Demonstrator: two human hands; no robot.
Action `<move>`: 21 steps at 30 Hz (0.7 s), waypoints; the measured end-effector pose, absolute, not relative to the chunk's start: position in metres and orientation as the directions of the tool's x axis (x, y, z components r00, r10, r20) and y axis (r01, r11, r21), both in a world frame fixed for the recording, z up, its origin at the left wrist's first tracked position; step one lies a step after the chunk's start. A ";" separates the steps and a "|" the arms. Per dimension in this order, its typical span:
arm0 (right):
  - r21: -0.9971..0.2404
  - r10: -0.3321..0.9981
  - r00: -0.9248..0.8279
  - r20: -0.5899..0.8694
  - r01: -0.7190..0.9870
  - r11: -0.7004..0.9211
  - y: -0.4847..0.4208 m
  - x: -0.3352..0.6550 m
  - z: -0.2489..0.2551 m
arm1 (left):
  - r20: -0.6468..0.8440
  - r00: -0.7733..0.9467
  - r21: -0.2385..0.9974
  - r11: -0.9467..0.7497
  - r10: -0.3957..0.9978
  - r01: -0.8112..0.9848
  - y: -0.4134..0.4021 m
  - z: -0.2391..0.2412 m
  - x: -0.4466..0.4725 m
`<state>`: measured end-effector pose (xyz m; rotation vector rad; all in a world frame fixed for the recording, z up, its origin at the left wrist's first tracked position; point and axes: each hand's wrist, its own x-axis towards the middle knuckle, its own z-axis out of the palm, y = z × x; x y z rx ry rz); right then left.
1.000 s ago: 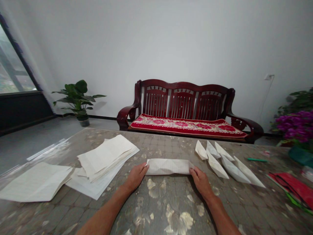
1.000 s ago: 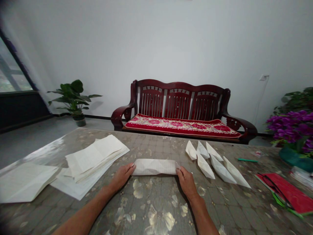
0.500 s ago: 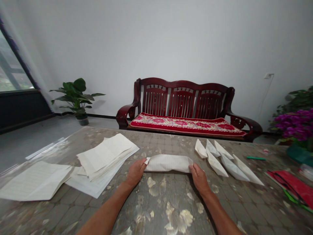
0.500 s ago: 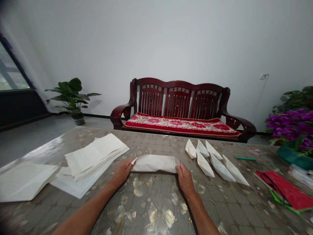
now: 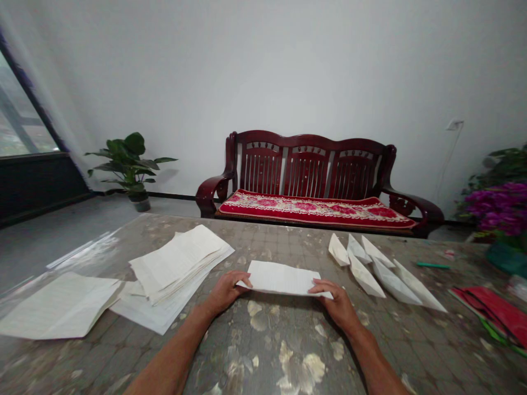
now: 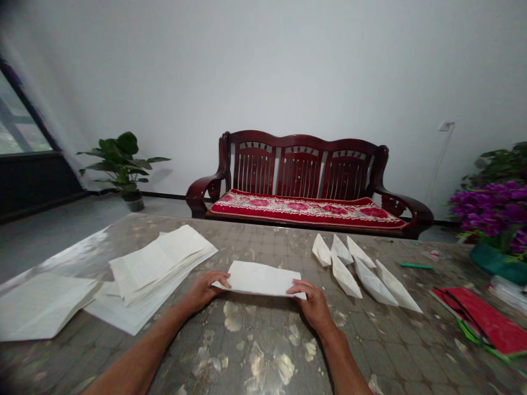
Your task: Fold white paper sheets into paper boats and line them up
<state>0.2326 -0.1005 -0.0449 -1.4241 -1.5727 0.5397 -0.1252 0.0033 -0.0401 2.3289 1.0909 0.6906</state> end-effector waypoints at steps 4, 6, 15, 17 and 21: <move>-0.784 0.940 0.106 0.326 0.586 0.206 -0.102 0.240 -0.045 | 0.235 0.565 0.592 -0.577 0.791 0.562 0.001 -0.038 -0.126; -0.774 0.947 0.125 0.295 0.613 0.160 -0.102 0.240 -0.044 | 0.197 0.534 0.571 -0.539 0.822 0.619 -0.001 -0.035 -0.122; -0.458 0.942 0.254 0.217 0.879 -0.132 -0.104 0.224 -0.034 | 0.173 0.412 0.479 -0.442 0.895 0.759 -0.004 -0.023 -0.100; -0.335 0.938 0.276 0.210 0.922 -0.197 -0.106 0.219 -0.029 | 0.176 0.378 0.510 -0.412 0.909 0.755 -0.006 -0.023 -0.097; -0.185 0.940 0.290 0.180 0.949 -0.257 -0.111 0.212 -0.016 | 0.203 0.363 0.557 -0.412 0.910 0.721 -0.008 -0.024 -0.094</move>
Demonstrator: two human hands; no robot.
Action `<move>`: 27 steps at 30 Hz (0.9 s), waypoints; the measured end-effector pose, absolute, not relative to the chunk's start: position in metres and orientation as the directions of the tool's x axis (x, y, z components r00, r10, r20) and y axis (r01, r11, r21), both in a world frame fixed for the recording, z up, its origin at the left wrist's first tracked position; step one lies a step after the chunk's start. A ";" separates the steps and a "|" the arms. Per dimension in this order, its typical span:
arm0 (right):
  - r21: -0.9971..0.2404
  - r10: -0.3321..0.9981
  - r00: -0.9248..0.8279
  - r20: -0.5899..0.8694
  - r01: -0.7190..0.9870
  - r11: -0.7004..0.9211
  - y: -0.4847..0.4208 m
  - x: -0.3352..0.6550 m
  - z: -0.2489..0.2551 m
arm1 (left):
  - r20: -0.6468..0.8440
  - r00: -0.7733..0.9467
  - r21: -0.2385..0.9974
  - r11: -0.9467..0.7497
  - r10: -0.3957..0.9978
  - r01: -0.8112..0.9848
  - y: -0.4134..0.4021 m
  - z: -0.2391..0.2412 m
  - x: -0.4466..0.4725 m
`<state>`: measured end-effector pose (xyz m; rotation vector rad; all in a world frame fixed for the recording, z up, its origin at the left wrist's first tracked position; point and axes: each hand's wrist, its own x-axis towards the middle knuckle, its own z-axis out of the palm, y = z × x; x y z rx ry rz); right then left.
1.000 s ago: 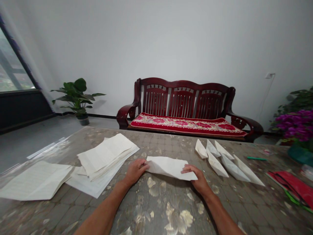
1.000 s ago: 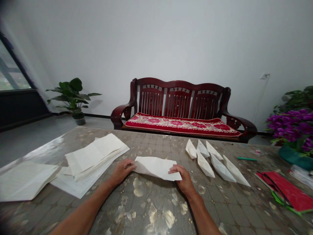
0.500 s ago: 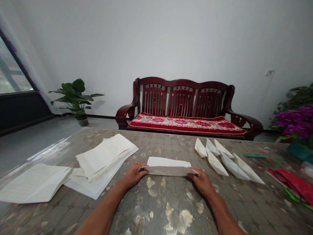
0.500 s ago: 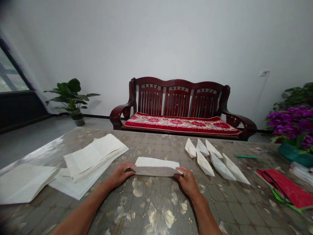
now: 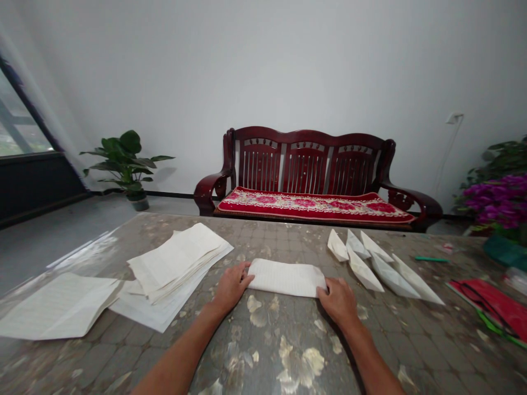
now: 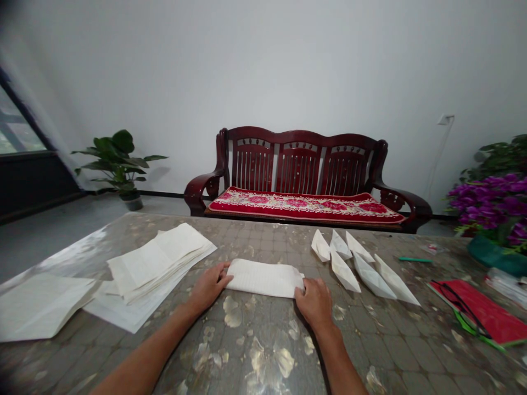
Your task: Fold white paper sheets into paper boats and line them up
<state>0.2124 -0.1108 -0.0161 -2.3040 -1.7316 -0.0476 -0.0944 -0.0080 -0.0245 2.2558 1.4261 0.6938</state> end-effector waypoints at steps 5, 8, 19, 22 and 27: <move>-0.184 0.911 0.398 0.106 0.908 -0.376 -0.116 0.211 -0.008 | 0.252 0.377 0.476 -0.454 0.891 0.754 -0.011 -0.026 -0.093; -0.270 0.887 0.451 0.103 0.871 -0.411 -0.116 0.211 -0.012 | 0.256 0.402 0.432 -0.476 0.879 0.766 -0.014 -0.026 -0.091; -0.149 0.897 0.412 0.161 0.909 -0.390 -0.116 0.206 -0.020 | 0.158 0.396 0.348 -0.427 0.904 0.835 -0.023 -0.016 -0.084; -0.105 0.926 0.331 0.184 0.943 -0.316 -0.117 0.204 -0.018 | 0.148 0.388 0.326 -0.415 0.910 0.849 -0.023 -0.014 -0.083; -0.035 0.959 0.241 0.148 0.971 -0.238 -0.118 0.203 -0.014 | 0.141 0.385 0.245 -0.409 0.912 0.879 -0.023 -0.016 -0.081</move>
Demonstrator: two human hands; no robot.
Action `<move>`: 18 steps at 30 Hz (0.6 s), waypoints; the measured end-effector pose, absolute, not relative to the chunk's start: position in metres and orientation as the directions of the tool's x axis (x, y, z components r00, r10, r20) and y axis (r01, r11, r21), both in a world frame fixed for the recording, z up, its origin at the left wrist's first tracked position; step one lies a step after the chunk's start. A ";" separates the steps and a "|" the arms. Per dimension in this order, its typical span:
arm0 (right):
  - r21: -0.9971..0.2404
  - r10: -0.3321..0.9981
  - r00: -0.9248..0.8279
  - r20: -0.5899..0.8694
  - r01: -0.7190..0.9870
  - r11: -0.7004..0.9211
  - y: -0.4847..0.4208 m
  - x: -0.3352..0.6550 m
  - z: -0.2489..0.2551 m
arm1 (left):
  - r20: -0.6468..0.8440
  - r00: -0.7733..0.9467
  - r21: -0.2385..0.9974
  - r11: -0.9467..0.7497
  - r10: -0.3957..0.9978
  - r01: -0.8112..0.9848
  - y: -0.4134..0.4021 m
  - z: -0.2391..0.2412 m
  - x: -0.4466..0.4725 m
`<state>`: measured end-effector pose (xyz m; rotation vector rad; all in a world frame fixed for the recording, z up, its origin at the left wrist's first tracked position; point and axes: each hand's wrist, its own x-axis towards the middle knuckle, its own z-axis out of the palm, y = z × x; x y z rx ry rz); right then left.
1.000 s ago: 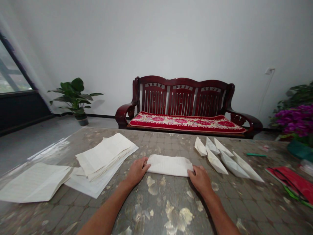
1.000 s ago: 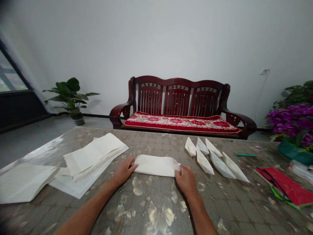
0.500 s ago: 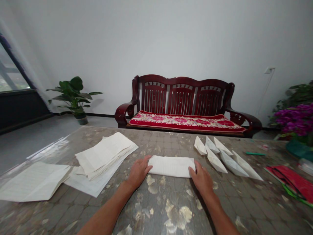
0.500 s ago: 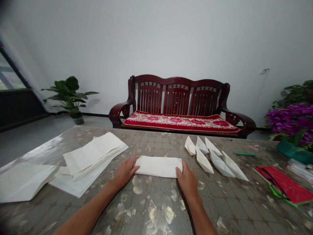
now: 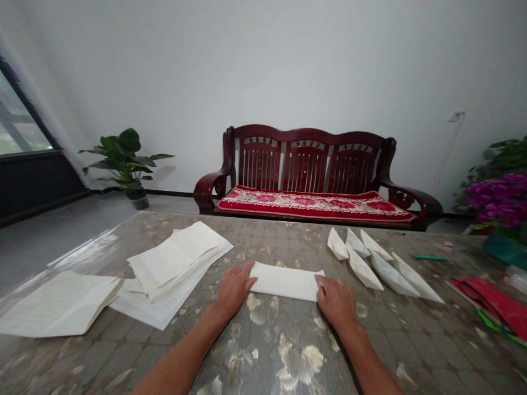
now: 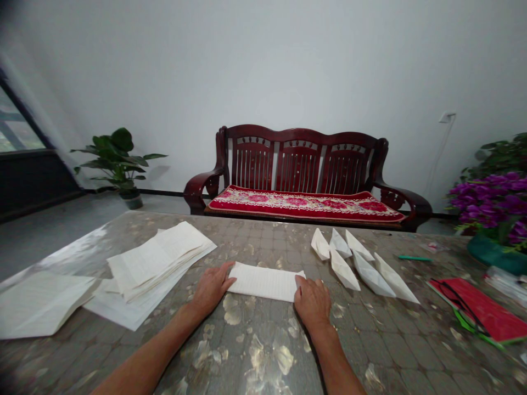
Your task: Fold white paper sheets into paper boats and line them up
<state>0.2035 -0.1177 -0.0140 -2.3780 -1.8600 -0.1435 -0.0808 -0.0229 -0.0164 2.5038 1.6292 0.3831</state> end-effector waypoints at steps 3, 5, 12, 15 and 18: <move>-0.005 0.961 0.241 0.134 0.970 -0.243 -0.117 0.202 -0.013 | 0.177 0.396 0.204 -0.427 0.901 0.881 -0.025 -0.018 -0.080; 0.008 0.960 0.244 0.135 0.969 -0.248 -0.117 0.201 -0.014 | 0.217 0.408 0.199 -0.450 0.887 0.871 -0.027 -0.019 -0.081; 0.065 0.970 0.199 0.139 0.976 -0.209 -0.111 0.196 -0.018 | 0.265 0.584 0.169 -0.633 0.767 0.755 -0.027 -0.022 -0.077; 0.073 0.975 0.186 0.125 0.978 -0.196 -0.108 0.195 -0.017 | 0.206 0.706 0.212 -0.735 0.678 0.644 -0.022 -0.028 -0.070; 0.079 0.977 0.178 0.115 0.979 -0.187 -0.107 0.193 -0.014 | 0.189 0.715 0.245 -0.737 0.673 0.630 -0.022 -0.034 -0.057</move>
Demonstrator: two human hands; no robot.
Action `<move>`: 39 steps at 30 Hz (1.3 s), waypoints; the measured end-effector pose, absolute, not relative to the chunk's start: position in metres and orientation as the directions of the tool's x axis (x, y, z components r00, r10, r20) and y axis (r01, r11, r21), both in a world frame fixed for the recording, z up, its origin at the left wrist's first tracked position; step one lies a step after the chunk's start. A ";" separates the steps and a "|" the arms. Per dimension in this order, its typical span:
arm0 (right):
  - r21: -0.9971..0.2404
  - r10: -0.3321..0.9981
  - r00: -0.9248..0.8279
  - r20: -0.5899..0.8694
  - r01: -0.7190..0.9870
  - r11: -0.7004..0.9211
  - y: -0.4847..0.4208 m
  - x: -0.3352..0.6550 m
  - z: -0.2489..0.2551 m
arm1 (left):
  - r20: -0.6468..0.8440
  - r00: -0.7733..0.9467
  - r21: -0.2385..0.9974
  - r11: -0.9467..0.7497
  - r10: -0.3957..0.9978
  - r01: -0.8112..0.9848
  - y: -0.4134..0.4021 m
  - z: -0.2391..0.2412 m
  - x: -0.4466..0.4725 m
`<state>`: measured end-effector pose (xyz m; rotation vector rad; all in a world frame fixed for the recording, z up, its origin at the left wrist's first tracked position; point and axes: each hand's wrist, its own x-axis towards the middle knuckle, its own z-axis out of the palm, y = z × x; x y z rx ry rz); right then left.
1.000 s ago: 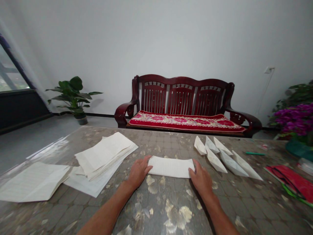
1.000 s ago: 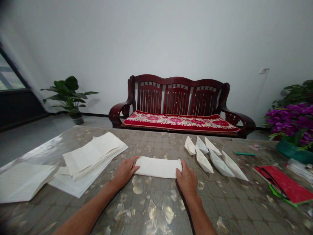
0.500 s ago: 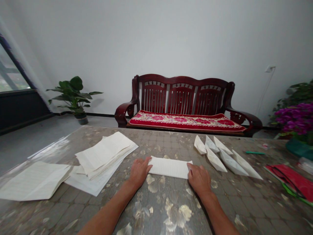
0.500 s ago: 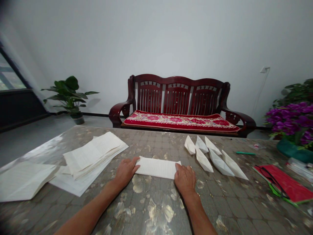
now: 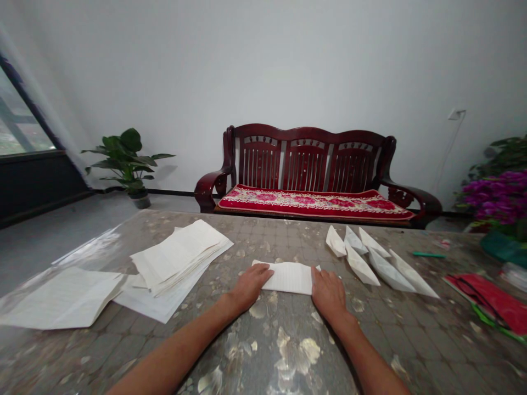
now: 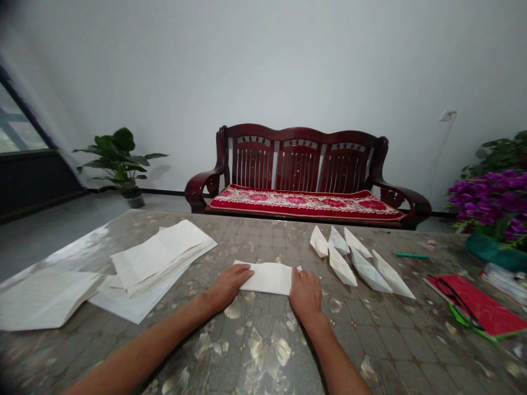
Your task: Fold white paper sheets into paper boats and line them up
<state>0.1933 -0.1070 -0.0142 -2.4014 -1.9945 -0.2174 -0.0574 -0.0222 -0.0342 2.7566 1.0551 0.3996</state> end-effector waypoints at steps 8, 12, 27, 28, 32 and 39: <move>0.068 0.984 0.152 0.093 0.985 -0.158 -0.108 0.195 -0.008 | 0.197 0.796 0.157 -0.819 0.573 0.551 -0.038 -0.041 -0.028; 0.060 0.988 0.132 0.084 0.989 -0.137 -0.109 0.200 -0.009 | 0.189 0.797 0.074 -0.818 0.573 0.571 -0.038 -0.043 -0.028; 0.096 0.978 0.166 0.127 0.979 -0.178 -0.099 0.201 0.006 | 0.243 0.696 0.030 -0.723 0.676 0.691 -0.032 -0.056 -0.026; 0.079 0.974 0.168 0.151 0.980 -0.182 -0.096 0.197 0.009 | 0.246 0.687 0.034 -0.714 0.684 0.699 -0.029 -0.056 -0.025; -0.145 0.961 0.077 0.264 0.989 -0.040 -0.079 0.166 0.006 | 0.250 0.651 0.056 -0.682 0.717 0.729 -0.022 -0.053 -0.020; -0.509 0.975 -0.014 0.220 0.852 0.127 -0.045 0.108 -0.029 | 0.148 0.677 0.054 -0.689 0.721 0.722 -0.019 -0.045 -0.018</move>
